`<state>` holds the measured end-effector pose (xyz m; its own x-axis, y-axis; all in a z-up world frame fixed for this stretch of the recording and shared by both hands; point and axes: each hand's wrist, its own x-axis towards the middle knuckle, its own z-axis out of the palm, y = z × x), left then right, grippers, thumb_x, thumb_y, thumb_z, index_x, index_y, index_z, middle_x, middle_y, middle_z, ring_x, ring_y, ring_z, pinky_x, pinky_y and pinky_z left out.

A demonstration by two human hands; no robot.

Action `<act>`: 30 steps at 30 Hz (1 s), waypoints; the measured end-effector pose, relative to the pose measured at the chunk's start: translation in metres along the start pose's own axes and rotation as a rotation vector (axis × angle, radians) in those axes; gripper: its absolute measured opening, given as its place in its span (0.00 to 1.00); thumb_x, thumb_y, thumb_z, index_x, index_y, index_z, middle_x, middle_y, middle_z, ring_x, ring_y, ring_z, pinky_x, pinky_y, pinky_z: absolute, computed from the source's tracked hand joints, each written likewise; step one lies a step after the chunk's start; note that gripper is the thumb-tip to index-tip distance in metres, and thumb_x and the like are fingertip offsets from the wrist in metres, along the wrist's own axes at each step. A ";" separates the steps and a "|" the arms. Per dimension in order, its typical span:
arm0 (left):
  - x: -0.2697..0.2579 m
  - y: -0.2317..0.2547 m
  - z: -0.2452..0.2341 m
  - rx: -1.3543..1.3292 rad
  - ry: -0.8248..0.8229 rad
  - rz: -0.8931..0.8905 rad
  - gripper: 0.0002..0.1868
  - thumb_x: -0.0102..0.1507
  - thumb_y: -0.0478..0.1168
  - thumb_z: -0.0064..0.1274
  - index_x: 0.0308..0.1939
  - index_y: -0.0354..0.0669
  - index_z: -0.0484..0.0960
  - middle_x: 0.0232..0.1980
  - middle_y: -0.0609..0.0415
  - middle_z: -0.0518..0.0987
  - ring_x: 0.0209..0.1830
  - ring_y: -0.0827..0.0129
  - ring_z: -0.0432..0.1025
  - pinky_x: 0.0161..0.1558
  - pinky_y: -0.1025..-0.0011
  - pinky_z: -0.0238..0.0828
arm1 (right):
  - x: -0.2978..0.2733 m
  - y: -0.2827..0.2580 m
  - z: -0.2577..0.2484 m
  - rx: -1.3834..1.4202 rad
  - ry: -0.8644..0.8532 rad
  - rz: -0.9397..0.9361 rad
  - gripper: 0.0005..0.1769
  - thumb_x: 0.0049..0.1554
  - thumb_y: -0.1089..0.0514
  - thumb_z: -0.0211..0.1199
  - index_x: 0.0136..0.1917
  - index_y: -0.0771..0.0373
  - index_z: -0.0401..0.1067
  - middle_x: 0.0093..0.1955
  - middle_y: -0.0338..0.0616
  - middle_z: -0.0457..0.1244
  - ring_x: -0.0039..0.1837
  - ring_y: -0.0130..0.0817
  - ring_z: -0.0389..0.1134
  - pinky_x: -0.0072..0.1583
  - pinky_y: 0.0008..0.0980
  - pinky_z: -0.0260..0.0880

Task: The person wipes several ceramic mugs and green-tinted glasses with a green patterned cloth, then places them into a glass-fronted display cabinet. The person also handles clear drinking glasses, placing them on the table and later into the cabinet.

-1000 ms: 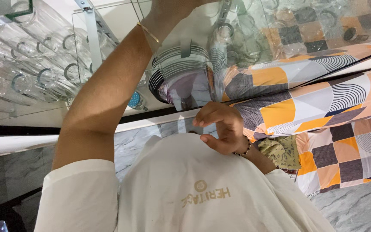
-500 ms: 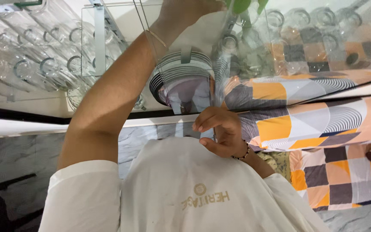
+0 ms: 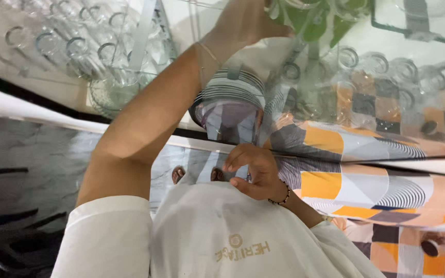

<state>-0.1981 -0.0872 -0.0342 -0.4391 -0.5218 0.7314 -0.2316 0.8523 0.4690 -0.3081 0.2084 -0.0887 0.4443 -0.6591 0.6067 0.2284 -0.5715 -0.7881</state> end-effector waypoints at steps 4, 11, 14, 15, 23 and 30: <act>-0.018 0.006 -0.014 0.006 -0.090 -0.227 0.39 0.52 0.58 0.80 0.53 0.37 0.76 0.45 0.50 0.81 0.39 0.64 0.78 0.44 0.67 0.77 | 0.000 -0.001 0.010 0.056 -0.031 0.027 0.12 0.57 0.65 0.69 0.53 0.63 0.71 0.51 0.47 0.66 0.56 0.36 0.70 0.58 0.34 0.71; -0.133 0.072 -0.111 -0.045 0.241 -0.219 0.34 0.65 0.38 0.72 0.69 0.43 0.67 0.64 0.51 0.71 0.55 0.65 0.73 0.50 0.69 0.83 | 0.002 0.001 0.053 0.110 -0.136 0.016 0.10 0.57 0.64 0.68 0.51 0.66 0.71 0.50 0.48 0.67 0.56 0.36 0.70 0.59 0.35 0.71; -0.227 0.135 -0.147 0.036 0.473 -0.317 0.30 0.66 0.33 0.64 0.69 0.43 0.69 0.61 0.52 0.73 0.52 0.70 0.75 0.49 0.72 0.84 | -0.003 0.016 0.084 0.157 -0.165 -0.026 0.10 0.58 0.64 0.67 0.51 0.69 0.71 0.50 0.49 0.68 0.54 0.36 0.71 0.58 0.34 0.72; -0.268 0.157 -0.153 0.044 0.551 -0.334 0.26 0.67 0.33 0.63 0.67 0.42 0.71 0.58 0.54 0.75 0.53 0.71 0.75 0.49 0.72 0.83 | 0.000 0.029 0.103 0.185 -0.174 -0.056 0.09 0.58 0.64 0.67 0.51 0.69 0.71 0.50 0.49 0.68 0.54 0.36 0.72 0.58 0.34 0.74; -0.661 0.299 -0.087 0.069 0.967 -1.116 0.14 0.63 0.35 0.62 0.52 0.40 0.80 0.44 0.57 0.81 0.40 0.77 0.77 0.41 0.75 0.78 | -0.029 0.063 0.316 0.371 -0.425 0.424 0.08 0.62 0.60 0.65 0.52 0.65 0.72 0.51 0.44 0.67 0.55 0.30 0.69 0.59 0.31 0.71; -0.874 0.433 -0.052 0.133 1.360 -1.505 0.16 0.62 0.38 0.60 0.54 0.42 0.80 0.45 0.55 0.82 0.36 0.75 0.75 0.38 0.71 0.77 | -0.097 0.053 0.508 0.576 -0.873 0.600 0.06 0.62 0.61 0.66 0.52 0.63 0.72 0.52 0.42 0.67 0.56 0.28 0.68 0.59 0.30 0.71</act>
<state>0.1306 0.7361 -0.4450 0.9123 -0.3063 -0.2717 0.2055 -0.2314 0.9509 0.1012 0.4902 -0.2422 0.9974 -0.0656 0.0287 0.0390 0.1614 -0.9861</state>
